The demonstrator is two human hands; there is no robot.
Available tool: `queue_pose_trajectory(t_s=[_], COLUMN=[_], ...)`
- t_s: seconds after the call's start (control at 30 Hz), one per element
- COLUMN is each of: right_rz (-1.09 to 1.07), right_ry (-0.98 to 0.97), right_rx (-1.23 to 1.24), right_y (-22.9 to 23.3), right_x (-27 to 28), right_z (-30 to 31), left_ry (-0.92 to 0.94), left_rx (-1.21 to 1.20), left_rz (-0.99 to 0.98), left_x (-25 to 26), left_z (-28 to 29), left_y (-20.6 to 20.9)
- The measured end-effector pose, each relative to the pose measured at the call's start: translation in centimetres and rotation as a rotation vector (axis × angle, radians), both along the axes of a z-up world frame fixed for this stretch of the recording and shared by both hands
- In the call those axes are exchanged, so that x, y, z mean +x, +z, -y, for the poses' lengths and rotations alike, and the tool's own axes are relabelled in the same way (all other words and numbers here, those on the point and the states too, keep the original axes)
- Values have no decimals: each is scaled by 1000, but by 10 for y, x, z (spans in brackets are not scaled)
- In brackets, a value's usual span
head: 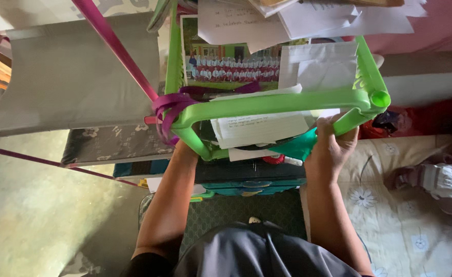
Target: The person removes various envelopes, books, and loose papers from a green plastic storage shelf, spreads them onto a bed to sort through them, and then places some items back into the shelf unit.
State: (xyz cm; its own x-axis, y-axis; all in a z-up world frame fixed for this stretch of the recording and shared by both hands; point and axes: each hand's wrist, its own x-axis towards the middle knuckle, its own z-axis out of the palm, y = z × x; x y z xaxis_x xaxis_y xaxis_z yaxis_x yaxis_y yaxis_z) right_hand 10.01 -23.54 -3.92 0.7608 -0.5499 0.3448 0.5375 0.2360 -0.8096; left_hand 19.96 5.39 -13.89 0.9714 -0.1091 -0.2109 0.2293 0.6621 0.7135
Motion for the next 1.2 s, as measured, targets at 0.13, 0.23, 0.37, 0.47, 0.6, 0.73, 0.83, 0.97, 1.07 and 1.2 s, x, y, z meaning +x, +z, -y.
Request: queue_pose_trajectory(t_s=[0.13, 0.23, 0.37, 0.47, 0.6, 0.73, 0.83, 0.97, 1.07, 1.2], right_rz=[12, 33, -12, -7, -19, -27, 191, 304, 306, 417], right_ry=[27, 20, 23, 3, -18, -120, -478, -692, -584, -468], right_rx=[14, 0, 60, 6, 9, -208, -419, -836, -1095, -1517], right_y=[-1, -1, 0, -5, -6, 6, 35, 89, 128, 172], right_x=[-1, 2, 2, 3, -1, -7, -11, -27, -31, -3], right_z=[2, 2, 1, 0, -1, -10, -12, -7, -2, 9], left_ry=[17, 33, 49, 49, 36, 39, 46, 118, 200, 27], left_rx=[20, 36, 68, 78, 110, 162, 232, 570, 1087, 1414], left_rz=[0, -8, -24, -19, -1, 3, 29, 137, 494, 238], left_x=[-1, 2, 1, 0, 0, -5, -15, -44, -67, -104], left_z=[-2, -2, -3, -2, -1, -1, -5, -15, -26, -35], left_y=[-2, -4, -4, -5, 0, 5, 13, 36, 63, 95])
